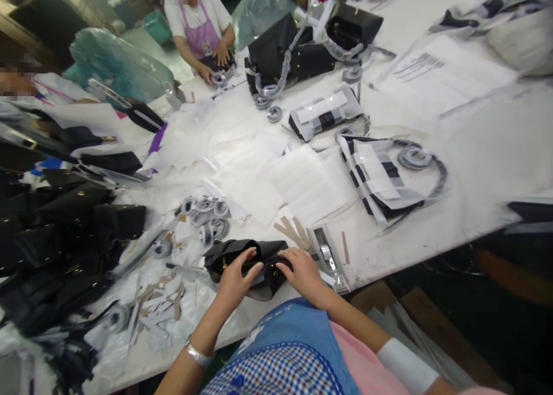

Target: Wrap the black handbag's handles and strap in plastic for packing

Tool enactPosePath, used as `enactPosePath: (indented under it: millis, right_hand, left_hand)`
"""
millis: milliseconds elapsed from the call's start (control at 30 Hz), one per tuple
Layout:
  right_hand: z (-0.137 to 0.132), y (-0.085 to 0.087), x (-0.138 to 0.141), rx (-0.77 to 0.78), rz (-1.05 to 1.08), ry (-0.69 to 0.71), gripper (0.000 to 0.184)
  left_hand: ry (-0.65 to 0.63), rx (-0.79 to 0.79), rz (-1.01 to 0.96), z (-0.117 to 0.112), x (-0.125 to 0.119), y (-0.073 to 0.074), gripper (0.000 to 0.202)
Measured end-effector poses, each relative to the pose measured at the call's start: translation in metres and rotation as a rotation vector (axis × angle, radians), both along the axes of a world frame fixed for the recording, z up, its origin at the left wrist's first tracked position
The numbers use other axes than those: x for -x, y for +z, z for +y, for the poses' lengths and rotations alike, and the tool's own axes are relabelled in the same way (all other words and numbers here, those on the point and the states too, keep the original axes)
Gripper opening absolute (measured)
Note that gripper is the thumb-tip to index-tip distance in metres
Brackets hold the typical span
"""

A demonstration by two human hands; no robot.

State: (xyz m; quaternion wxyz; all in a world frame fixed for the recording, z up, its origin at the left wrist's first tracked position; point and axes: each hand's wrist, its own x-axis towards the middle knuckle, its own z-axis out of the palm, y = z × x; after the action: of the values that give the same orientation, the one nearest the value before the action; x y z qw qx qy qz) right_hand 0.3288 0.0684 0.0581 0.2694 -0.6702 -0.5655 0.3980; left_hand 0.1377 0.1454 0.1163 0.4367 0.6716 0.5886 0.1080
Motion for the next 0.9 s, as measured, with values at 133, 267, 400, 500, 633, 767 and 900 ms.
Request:
enactPosePath:
  millis: [133,267,400,500,633,767,900]
  right_hand:
    - [0.011,0.026,0.019,-0.264,0.062,0.061,0.026]
    - [0.035,0.045,0.069,-0.204,0.015,0.363,0.026]
    - [0.05,0.049,0.119,-0.035,-0.186,0.473,0.027]
    - [0.052,0.056,0.13,-0.003,-0.206,0.55,0.019]
    - [0.056,0.077,0.118,0.06,0.073,0.618,0.024]
    - [0.059,0.097,0.104,0.114,0.199,0.555,0.031]
    - [0.06,0.114,0.11,0.102,0.071,0.481,0.029]
  left_hand:
    - [0.32,-0.161,-0.024,-0.006,0.059,0.014,0.032]
    - [0.836,0.083,-0.322,-0.031,0.122,-0.013,0.029]
    - [1.171,0.371,-0.594,-0.046,0.154,-0.048,0.017]
    - [1.272,0.449,-0.753,-0.04,0.166,-0.061,0.02]
    - [1.318,0.553,-1.006,-0.012,0.177,-0.064,0.032]
    - [1.303,0.465,-1.295,0.022,0.19,-0.046,0.028]
    - [1.273,0.265,-1.494,0.042,0.206,-0.001,0.024]
